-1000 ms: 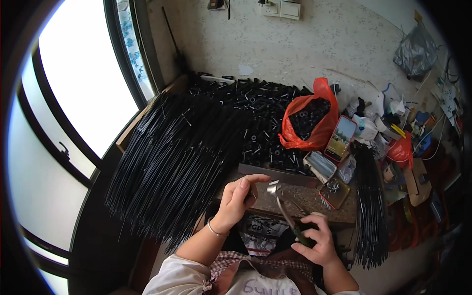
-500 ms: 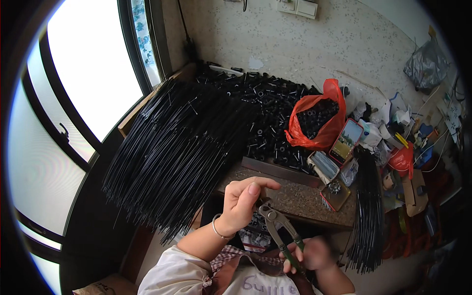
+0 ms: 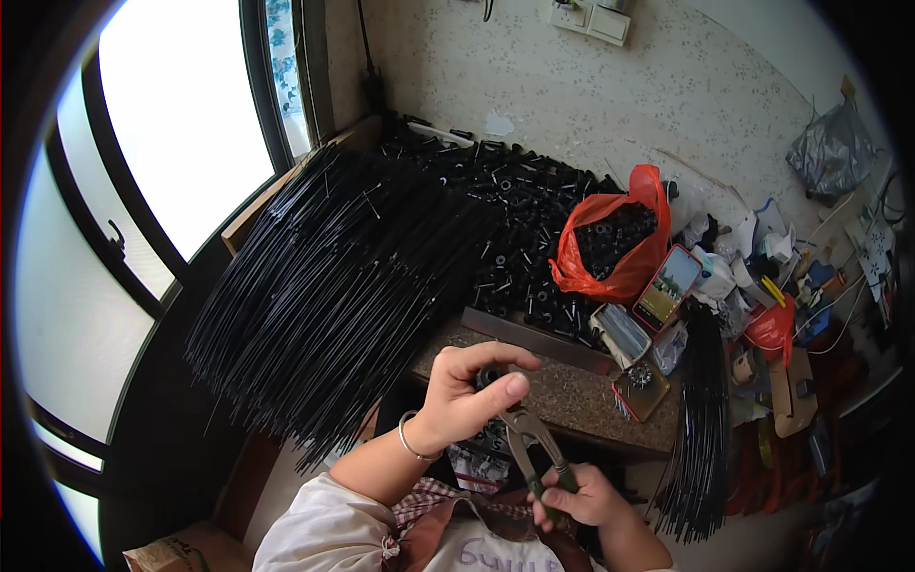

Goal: Assembling and bundling sets of black electrical cables by attaching plastic components.

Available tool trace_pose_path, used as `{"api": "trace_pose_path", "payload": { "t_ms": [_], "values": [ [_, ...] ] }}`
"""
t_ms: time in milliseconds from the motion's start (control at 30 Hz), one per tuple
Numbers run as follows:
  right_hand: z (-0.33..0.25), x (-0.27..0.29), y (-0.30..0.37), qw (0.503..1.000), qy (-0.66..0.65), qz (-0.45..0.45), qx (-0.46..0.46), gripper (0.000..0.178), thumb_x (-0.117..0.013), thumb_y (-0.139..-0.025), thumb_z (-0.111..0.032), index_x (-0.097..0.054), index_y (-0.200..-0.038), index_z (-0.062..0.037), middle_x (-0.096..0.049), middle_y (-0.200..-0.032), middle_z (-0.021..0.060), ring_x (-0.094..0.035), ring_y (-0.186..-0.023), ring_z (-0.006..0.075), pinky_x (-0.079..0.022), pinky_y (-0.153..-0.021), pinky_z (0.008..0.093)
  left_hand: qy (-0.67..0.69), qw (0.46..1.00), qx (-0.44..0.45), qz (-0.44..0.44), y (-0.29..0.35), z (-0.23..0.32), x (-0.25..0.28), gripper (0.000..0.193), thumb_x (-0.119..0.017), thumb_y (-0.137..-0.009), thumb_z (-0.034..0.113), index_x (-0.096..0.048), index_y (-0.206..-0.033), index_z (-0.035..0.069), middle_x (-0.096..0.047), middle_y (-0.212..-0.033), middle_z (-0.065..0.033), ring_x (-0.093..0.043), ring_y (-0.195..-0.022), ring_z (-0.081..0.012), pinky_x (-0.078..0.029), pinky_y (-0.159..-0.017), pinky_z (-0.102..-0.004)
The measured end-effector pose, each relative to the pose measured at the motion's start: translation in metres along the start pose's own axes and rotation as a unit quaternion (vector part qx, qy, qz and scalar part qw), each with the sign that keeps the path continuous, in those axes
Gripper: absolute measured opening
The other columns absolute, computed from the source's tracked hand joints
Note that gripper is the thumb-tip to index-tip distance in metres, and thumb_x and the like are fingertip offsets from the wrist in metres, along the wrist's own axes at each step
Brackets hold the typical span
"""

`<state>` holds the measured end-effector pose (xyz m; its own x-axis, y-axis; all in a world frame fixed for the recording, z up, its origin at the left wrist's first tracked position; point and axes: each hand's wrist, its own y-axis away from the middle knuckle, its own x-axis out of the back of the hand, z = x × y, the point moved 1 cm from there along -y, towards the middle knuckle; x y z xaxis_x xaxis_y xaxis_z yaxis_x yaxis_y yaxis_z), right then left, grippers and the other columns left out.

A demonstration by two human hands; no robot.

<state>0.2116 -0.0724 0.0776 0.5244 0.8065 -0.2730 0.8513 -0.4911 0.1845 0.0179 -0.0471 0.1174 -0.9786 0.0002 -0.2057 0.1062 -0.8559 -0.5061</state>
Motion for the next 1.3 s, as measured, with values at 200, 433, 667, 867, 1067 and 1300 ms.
{"api": "trace_pose_path", "payload": {
  "t_ms": [200,433,667,867,1067,1300],
  "values": [
    [-0.008,-0.004,-0.014,0.89,0.383,0.218,0.113,0.037,-0.059,-0.061,-0.008,-0.04,-0.091,0.0025,-0.05,-0.064,0.0089,-0.048,-0.05,0.0151,-0.039,-0.045,0.0233,-0.08,0.995,-0.045,-0.044,-0.005,-0.008,-0.005,0.045,-0.07,-0.051,0.033,-0.055,-0.077,-0.001,-0.041,-0.046,0.0027,-0.036,-0.041,-0.0027,-0.027,-0.04,-0.0157],
    [-0.017,-0.005,0.008,0.995,0.058,0.078,-0.018,0.02,-0.05,-0.073,-0.011,-0.045,-0.081,0.0068,-0.052,-0.056,0.0107,-0.051,-0.045,0.0164,-0.04,-0.043,0.0228,-0.053,0.996,-0.039,-0.058,-0.004,-0.008,0.007,0.058,-0.075,-0.039,0.04,-0.055,-0.077,0.001,-0.042,-0.048,0.0029,-0.037,-0.042,-0.0025,-0.026,-0.039,-0.0156],
    [-0.01,0.002,-0.014,0.926,0.34,0.151,0.058,0.05,-0.062,-0.055,-0.003,-0.036,-0.098,0.0005,-0.051,-0.06,0.0065,-0.047,-0.047,0.0099,-0.037,-0.043,0.0202,-0.095,0.993,-0.025,-0.07,-0.004,-0.009,0.0,0.054,-0.075,-0.041,0.038,-0.054,-0.075,0.002,-0.042,-0.051,0.0025,-0.036,-0.046,-0.0031,-0.027,-0.041,-0.0158],
    [-0.007,-0.003,0.0,0.737,0.554,0.33,0.204,0.027,-0.05,-0.07,-0.007,-0.038,-0.093,0.0007,-0.049,-0.065,0.0079,-0.048,-0.054,0.018,-0.039,-0.054,0.0242,-0.052,0.995,-0.019,-0.077,-0.008,-0.008,0.002,0.048,-0.075,-0.043,0.032,-0.054,-0.074,0.002,-0.041,-0.05,0.0036,-0.034,-0.045,-0.0018,-0.024,-0.04,-0.0158],
    [0.001,-0.004,-0.001,0.998,0.053,0.019,0.011,0.041,-0.04,-0.078,-0.006,-0.025,-0.115,0.0051,-0.049,-0.089,0.0125,-0.052,-0.074,0.0159,-0.041,-0.064,0.0257,-0.067,0.996,-0.026,-0.052,-0.002,-0.011,-0.006,0.038,-0.074,-0.048,0.024,-0.054,-0.072,0.002,-0.042,-0.05,0.0035,-0.033,-0.044,-0.0018,-0.024,-0.039,-0.0157],
    [0.008,-0.009,0.003,0.997,-0.075,0.028,-0.005,0.041,-0.039,-0.079,-0.007,-0.024,-0.116,0.0021,-0.049,-0.076,0.0109,-0.049,-0.058,0.0137,-0.039,-0.056,0.0216,-0.066,0.997,0.023,-0.044,0.003,-0.014,-0.006,0.022,-0.067,-0.055,0.012,-0.053,-0.067,0.002,-0.045,-0.051,0.0029,-0.036,-0.044,-0.0017,-0.027,-0.04,-0.0153]
  ]
}}
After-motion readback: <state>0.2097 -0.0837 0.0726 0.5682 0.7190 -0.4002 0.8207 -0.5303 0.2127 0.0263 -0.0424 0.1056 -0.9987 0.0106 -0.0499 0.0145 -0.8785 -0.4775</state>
